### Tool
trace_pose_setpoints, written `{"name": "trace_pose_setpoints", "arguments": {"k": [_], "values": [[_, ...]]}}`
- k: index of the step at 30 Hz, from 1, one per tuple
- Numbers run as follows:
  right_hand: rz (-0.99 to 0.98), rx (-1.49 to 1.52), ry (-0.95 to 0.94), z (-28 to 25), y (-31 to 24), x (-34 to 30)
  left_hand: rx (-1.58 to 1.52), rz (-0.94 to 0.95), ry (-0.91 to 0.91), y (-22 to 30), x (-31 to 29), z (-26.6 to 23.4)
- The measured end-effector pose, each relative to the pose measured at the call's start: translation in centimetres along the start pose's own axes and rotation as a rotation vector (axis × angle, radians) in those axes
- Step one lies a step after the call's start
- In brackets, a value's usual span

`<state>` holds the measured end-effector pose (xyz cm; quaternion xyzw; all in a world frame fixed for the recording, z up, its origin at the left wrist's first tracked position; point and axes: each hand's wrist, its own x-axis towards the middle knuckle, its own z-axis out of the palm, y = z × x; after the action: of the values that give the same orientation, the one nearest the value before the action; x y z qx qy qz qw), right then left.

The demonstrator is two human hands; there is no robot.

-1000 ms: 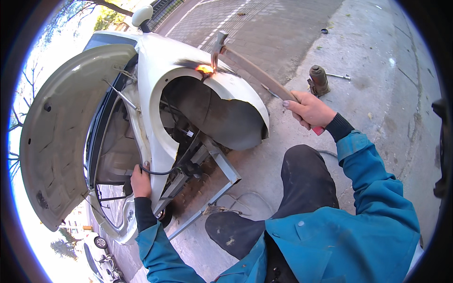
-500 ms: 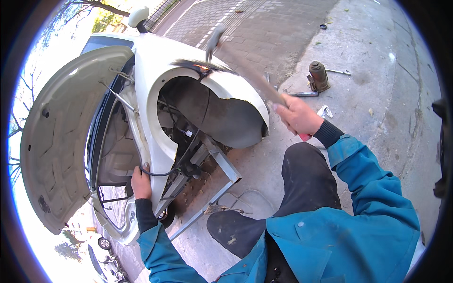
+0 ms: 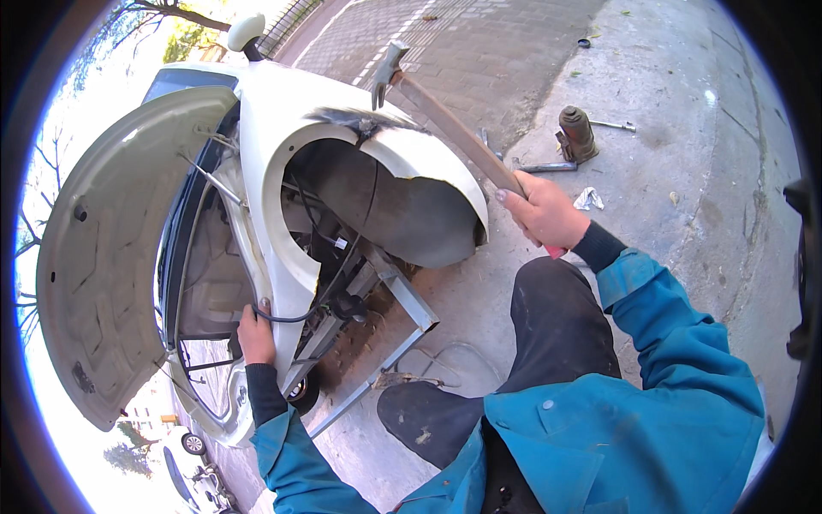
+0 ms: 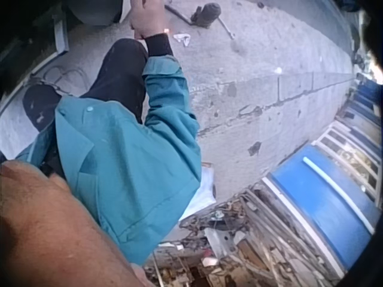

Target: The person uses a cutting torch to sever the front fender of a white car, then uses a hammer to break away the cut section. Finally, the person picks up a replacement panel and fits it into the opening.

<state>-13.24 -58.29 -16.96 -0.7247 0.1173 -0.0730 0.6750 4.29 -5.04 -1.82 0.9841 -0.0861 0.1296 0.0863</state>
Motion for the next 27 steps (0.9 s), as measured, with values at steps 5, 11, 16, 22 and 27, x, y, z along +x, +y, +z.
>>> {"name": "trace_pose_setpoints", "arguments": {"k": [5,11,16,22,27], "values": [[-0.086,-0.120,-0.044,0.7,-0.1,-0.9,-0.006,0.019,0.016,0.1,0.0,0.0],[-0.106,-0.113,0.025,1.3,-0.5,-1.5,0.053,-0.026,-0.023,-0.2,0.1,-0.1],[0.103,0.056,-0.008,1.0,-0.4,-1.7,0.040,-0.023,-0.010,-0.5,0.4,0.1],[-0.114,-0.127,0.015,2.6,0.5,-1.0,0.018,-0.029,-0.023,-0.4,0.3,0.1],[-0.028,-0.015,0.085,2.8,0.1,-0.3,0.022,-0.025,-0.030,-0.4,0.3,0.1]]}}
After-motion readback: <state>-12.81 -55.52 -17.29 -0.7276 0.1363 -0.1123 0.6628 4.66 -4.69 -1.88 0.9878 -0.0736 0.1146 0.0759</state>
